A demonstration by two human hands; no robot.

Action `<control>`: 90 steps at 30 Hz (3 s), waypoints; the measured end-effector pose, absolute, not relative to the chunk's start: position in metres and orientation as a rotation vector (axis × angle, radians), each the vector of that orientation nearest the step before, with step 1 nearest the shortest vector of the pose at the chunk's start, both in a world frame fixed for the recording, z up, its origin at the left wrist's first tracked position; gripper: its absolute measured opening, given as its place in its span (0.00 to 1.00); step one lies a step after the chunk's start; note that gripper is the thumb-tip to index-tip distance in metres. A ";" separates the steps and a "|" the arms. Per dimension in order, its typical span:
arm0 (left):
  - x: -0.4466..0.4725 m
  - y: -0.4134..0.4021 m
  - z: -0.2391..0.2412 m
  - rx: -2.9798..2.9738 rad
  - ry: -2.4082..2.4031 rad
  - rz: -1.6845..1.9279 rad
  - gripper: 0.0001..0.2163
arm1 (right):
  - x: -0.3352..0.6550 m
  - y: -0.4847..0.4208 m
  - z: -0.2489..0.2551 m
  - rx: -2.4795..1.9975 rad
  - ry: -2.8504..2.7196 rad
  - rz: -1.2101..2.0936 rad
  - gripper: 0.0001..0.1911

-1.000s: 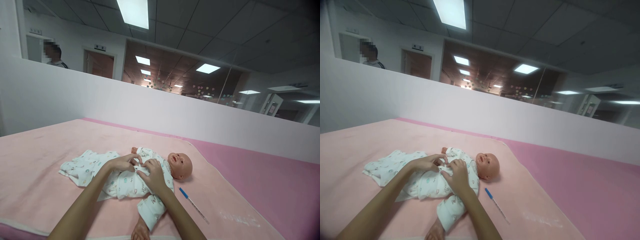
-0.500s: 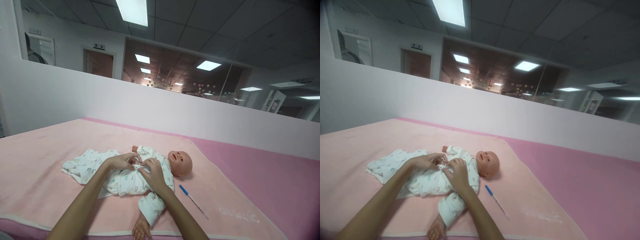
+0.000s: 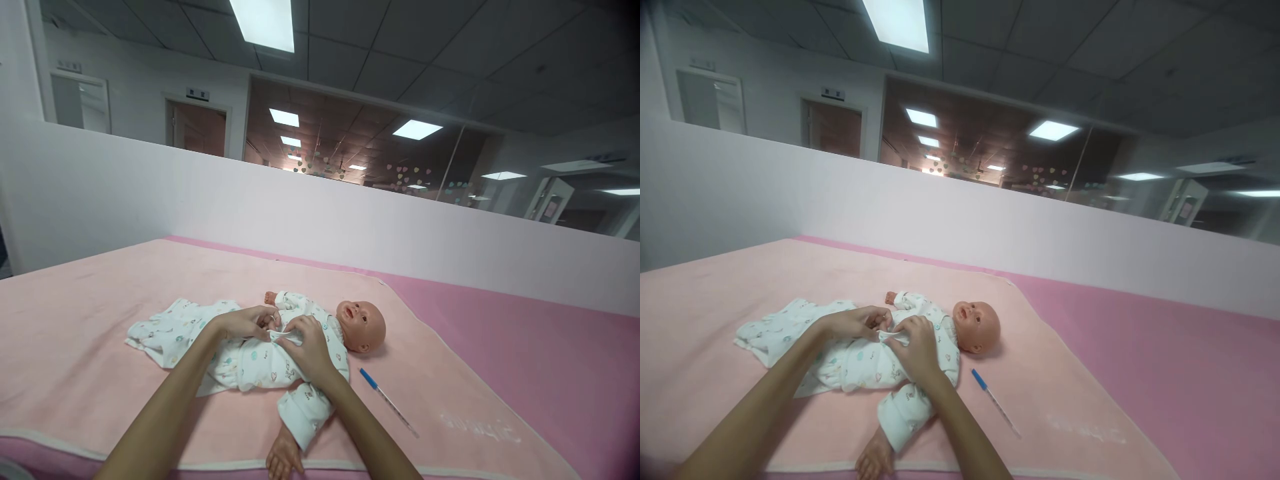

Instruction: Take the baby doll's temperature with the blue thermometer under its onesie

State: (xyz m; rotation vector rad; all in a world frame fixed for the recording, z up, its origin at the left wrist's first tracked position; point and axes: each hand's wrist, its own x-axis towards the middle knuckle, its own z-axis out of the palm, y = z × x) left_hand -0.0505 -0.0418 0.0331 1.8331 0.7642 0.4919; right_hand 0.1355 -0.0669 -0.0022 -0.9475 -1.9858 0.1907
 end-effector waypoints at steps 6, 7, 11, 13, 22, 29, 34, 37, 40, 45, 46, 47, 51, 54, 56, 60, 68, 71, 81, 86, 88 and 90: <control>-0.052 -0.041 0.031 1.793 0.729 0.492 0.13 | 0.137 -0.064 -0.003 -0.950 -1.957 0.232 0.04; -0.052 -0.041 0.032 1.788 0.723 0.491 0.13 | 0.137 -0.064 -0.004 -0.947 -1.954 0.218 0.04; -0.051 -0.041 0.033 1.806 0.752 0.502 0.12 | 0.136 -0.064 -0.005 -0.945 -1.963 0.134 0.05; -0.050 -0.042 0.035 1.833 0.770 0.510 0.12 | 0.135 -0.064 -0.005 -0.957 -1.971 0.111 0.05; -0.050 -0.043 0.037 1.827 0.706 0.495 0.12 | 0.137 -0.065 -0.003 -0.924 -1.988 0.163 0.06; -0.050 -0.044 0.035 1.828 0.711 0.515 0.11 | 0.136 -0.067 -0.004 -0.934 -2.010 0.100 0.05; -0.048 -0.044 0.036 1.830 0.738 0.518 0.10 | 0.135 -0.066 -0.006 -0.949 -2.013 0.070 0.05; -0.048 -0.045 0.038 1.860 0.763 0.514 0.09 | 0.135 -0.066 -0.006 -0.946 -2.011 0.061 0.05; -0.047 -0.046 0.040 1.882 0.742 0.483 0.08 | 0.135 -0.065 -0.006 -0.955 -2.010 0.068 0.06; -0.048 -0.047 0.040 1.874 0.719 0.494 0.09 | 0.136 -0.063 -0.005 -0.981 -1.984 0.080 0.06; -0.049 -0.047 0.039 1.866 0.717 0.498 0.09 | 0.136 -0.063 -0.005 -0.980 -1.979 0.077 0.06; -0.049 -0.047 0.039 1.853 0.718 0.498 0.10 | 0.136 -0.063 -0.005 -0.977 -1.977 0.070 0.06; -0.050 -0.046 0.037 1.774 0.738 0.490 0.12 | 0.135 -0.065 -0.005 -0.965 -2.012 0.022 0.05; -0.048 -0.044 0.035 1.741 0.774 0.500 0.11 | 0.134 -0.068 -0.004 -0.979 -2.049 0.017 0.09; -0.046 -0.043 0.033 1.724 0.826 0.528 0.11 | 0.134 -0.069 -0.004 -1.000 -2.041 0.034 0.12; -0.044 -0.041 0.032 1.761 0.884 0.568 0.09 | 0.133 -0.070 -0.003 -1.023 -2.023 0.057 0.22; -0.047 -0.042 0.034 1.810 0.890 0.516 0.16 | 0.133 -0.068 -0.008 -1.036 -2.018 -0.017 0.20; -0.046 -0.041 0.033 1.816 0.874 0.546 0.15 | 0.133 -0.069 -0.008 -1.041 -2.008 -0.035 0.19; -0.044 -0.046 0.037 1.869 0.914 0.526 0.15 | 0.131 -0.068 -0.008 -1.043 -2.006 -0.054 0.17; -0.045 -0.047 0.036 1.925 0.957 0.463 0.17 | 0.136 -0.094 0.009 -1.044 -1.974 -0.004 0.14; -0.046 -0.046 0.035 1.929 0.961 0.426 0.18 | 0.148 -0.113 0.016 -1.077 -1.863 0.010 0.13; -0.046 -0.045 0.033 1.917 0.942 0.405 0.18 | 0.169 -0.133 0.018 -1.152 -1.695 -0.035 0.10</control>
